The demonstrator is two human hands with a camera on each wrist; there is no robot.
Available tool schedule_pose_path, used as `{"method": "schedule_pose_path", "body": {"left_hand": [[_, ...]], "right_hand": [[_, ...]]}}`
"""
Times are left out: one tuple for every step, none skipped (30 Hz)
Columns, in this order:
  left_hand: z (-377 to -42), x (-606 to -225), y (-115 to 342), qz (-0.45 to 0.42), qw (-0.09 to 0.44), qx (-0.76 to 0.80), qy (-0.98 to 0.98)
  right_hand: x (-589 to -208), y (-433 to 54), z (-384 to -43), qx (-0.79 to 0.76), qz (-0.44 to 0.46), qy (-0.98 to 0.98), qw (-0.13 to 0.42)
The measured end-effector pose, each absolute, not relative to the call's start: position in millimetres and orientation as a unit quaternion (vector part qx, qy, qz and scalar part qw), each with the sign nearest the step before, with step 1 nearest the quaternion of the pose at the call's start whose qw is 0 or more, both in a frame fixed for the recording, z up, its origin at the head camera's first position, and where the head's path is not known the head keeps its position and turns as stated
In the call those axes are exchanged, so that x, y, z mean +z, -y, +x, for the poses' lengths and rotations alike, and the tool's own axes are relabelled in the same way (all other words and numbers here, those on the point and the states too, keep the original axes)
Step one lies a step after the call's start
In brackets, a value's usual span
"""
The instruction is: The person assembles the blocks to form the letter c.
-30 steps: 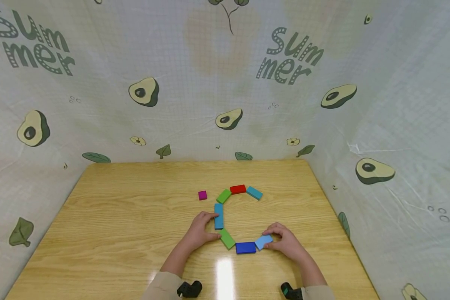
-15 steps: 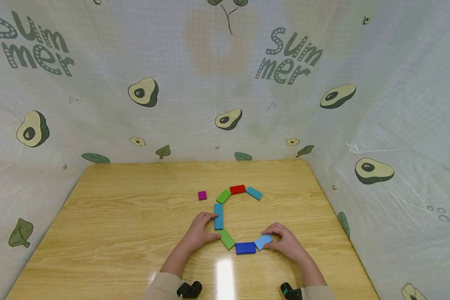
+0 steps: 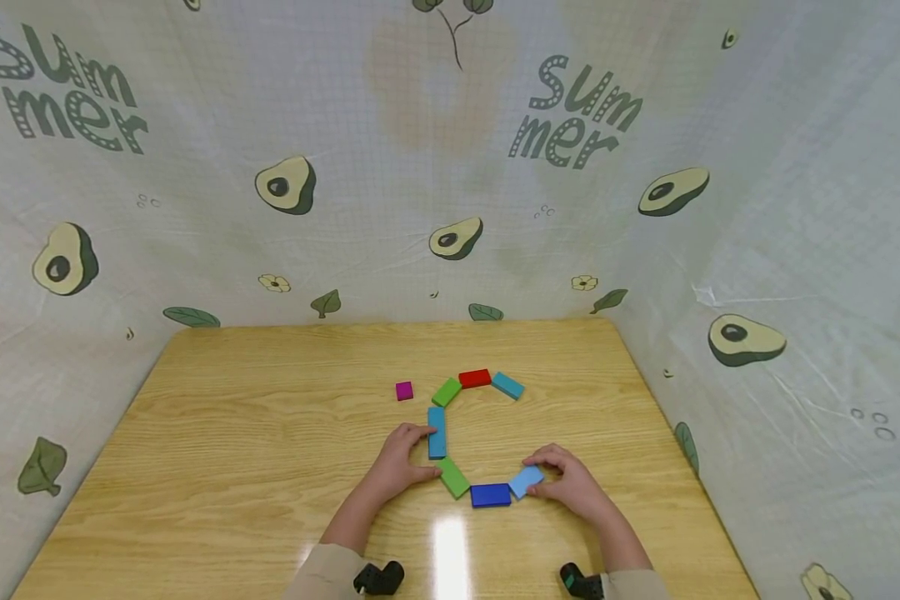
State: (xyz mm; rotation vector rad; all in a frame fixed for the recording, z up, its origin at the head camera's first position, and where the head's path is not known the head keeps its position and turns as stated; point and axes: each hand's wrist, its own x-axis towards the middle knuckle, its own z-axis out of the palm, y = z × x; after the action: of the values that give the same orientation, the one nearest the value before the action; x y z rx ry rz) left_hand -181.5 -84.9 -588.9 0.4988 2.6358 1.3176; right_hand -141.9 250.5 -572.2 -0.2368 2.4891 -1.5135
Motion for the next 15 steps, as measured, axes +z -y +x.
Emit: {"method": "schedule_pose_path", "body": {"left_hand": [[-181.4, -588.7, 85.2, 0.167, 0.075, 0.443, -0.878], [-181.1, -588.6, 85.4, 0.167, 0.073, 0.449, -0.875], [-180.8, -588.4, 85.5, 0.168, 0.072, 0.456, -0.871], [-180.4, -588.7, 85.7, 0.169, 0.07, 0.462, -0.868], [-179.9, -588.5, 85.9, 0.17, 0.068, 0.468, -0.865], [-179.3, -588.3, 86.1, 0.17, 0.068, 0.475, -0.861], [-178.5, -587.8, 86.3, 0.168, 0.07, 0.483, -0.856], [-177.6, -586.9, 86.5, 0.167, 0.072, 0.491, -0.852], [-176.8, -585.7, 86.7, 0.165, 0.075, 0.495, -0.85], [-176.1, -584.5, 87.0, 0.164, 0.075, 0.498, -0.848], [-175.6, -582.4, 87.4, 0.16, 0.079, 0.503, -0.846], [-175.4, -580.3, 87.8, 0.155, 0.08, 0.508, -0.843], [-175.4, -577.5, 88.5, 0.151, 0.08, 0.514, -0.84], [-175.8, -574.7, 89.4, 0.149, 0.075, 0.516, -0.84], [-176.7, -571.9, 90.6, 0.147, 0.07, 0.519, -0.839]], "right_hand": [[-570.8, -250.5, -142.5, -0.516, -0.077, -0.846, 0.109], [-569.6, -250.5, -142.9, -0.518, -0.074, -0.845, 0.108], [-568.5, -250.8, -143.5, -0.52, -0.073, -0.844, 0.106], [-567.1, -250.6, -144.1, -0.525, -0.069, -0.842, 0.106], [-560.9, -248.5, -143.6, -0.528, -0.064, -0.84, 0.108], [-554.8, -245.7, -143.2, -0.53, -0.059, -0.839, 0.109], [-553.1, -244.1, -144.0, -0.53, -0.059, -0.84, 0.106], [-551.3, -242.1, -145.1, -0.527, -0.058, -0.841, 0.103], [-549.3, -239.7, -146.9, -0.522, -0.058, -0.845, 0.102], [-546.9, -236.4, -149.1, -0.518, -0.055, -0.848, 0.102], [-544.8, -232.9, -151.8, -0.511, -0.057, -0.852, 0.101], [-547.5, -230.9, -156.0, -0.505, -0.064, -0.855, 0.096], [-549.5, -228.9, -160.3, -0.499, -0.073, -0.859, 0.093], [-547.1, -225.0, -163.7, -0.497, -0.081, -0.859, 0.094], [-544.9, -220.9, -167.3, -0.494, -0.094, -0.859, 0.094]]}}
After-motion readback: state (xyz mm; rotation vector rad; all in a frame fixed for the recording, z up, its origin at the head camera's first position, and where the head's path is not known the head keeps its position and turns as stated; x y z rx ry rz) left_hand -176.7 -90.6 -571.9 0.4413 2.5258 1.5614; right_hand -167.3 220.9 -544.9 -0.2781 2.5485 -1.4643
